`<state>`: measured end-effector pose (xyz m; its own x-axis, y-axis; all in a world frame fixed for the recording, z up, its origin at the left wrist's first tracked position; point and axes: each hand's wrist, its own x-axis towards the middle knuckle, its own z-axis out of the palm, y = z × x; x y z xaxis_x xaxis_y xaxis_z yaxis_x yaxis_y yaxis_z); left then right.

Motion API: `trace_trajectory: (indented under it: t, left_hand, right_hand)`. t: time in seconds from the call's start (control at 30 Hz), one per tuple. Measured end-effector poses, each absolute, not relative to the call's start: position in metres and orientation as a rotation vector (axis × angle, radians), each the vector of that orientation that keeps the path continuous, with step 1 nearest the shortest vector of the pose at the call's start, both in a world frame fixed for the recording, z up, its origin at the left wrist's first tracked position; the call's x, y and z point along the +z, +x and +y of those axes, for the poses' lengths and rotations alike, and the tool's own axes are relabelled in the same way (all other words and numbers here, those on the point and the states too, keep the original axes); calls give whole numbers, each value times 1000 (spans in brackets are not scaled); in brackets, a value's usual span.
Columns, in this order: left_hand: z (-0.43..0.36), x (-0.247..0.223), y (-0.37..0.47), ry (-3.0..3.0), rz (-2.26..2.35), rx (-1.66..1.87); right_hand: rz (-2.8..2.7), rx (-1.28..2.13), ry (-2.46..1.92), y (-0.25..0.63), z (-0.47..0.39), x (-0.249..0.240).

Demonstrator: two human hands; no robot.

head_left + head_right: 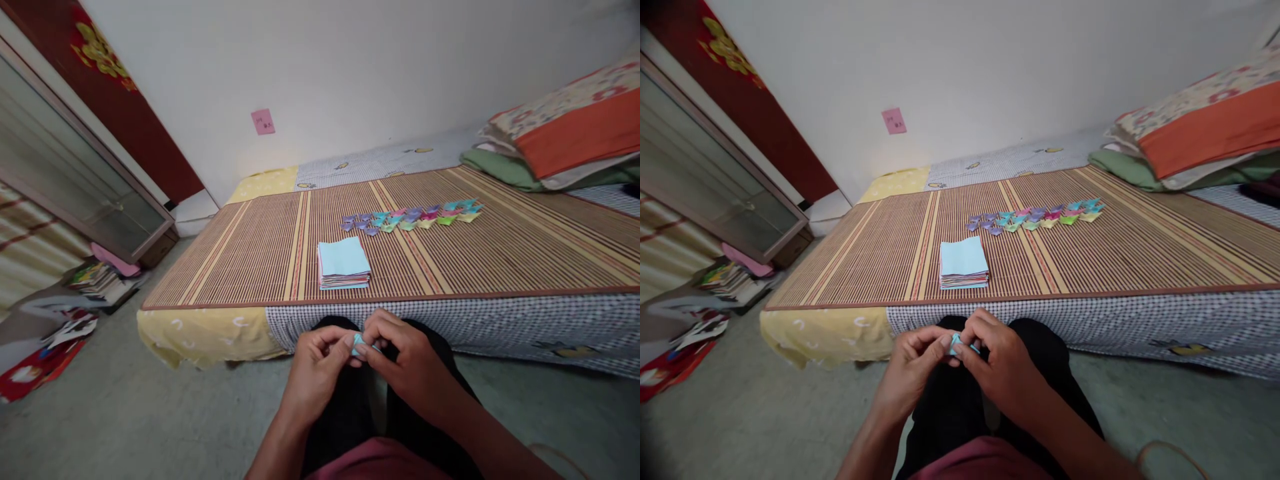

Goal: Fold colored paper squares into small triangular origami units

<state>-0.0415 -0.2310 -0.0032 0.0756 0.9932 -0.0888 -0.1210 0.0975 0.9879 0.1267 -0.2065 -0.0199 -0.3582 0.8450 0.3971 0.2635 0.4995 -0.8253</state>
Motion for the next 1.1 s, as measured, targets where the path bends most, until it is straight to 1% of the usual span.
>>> trace_trajectory:
  t: [0.3,0.53,0.8,1.0,1.1]
  left_hand:
    - [-229,-6,-40,1057,1145,1147]
    - [-228,-7,-38,1029,1141,1169]
    - [-229,-4,-33,1038,1131,1177]
    - [-231,-7,-33,1080,1161,1134]
    - [-230,-12,-33,1058,1221,1171]
  right_hand:
    - [-1907,834,-990,126,-203,-23]
    - [-1807,930,-979,126,-204,-19]
    - [-1705,1055,-1063,128,-205,-19]
    - [-1674,1155,-1091,130,-204,-22]
    - [-1675,1218,-1065,135,-200,-21]
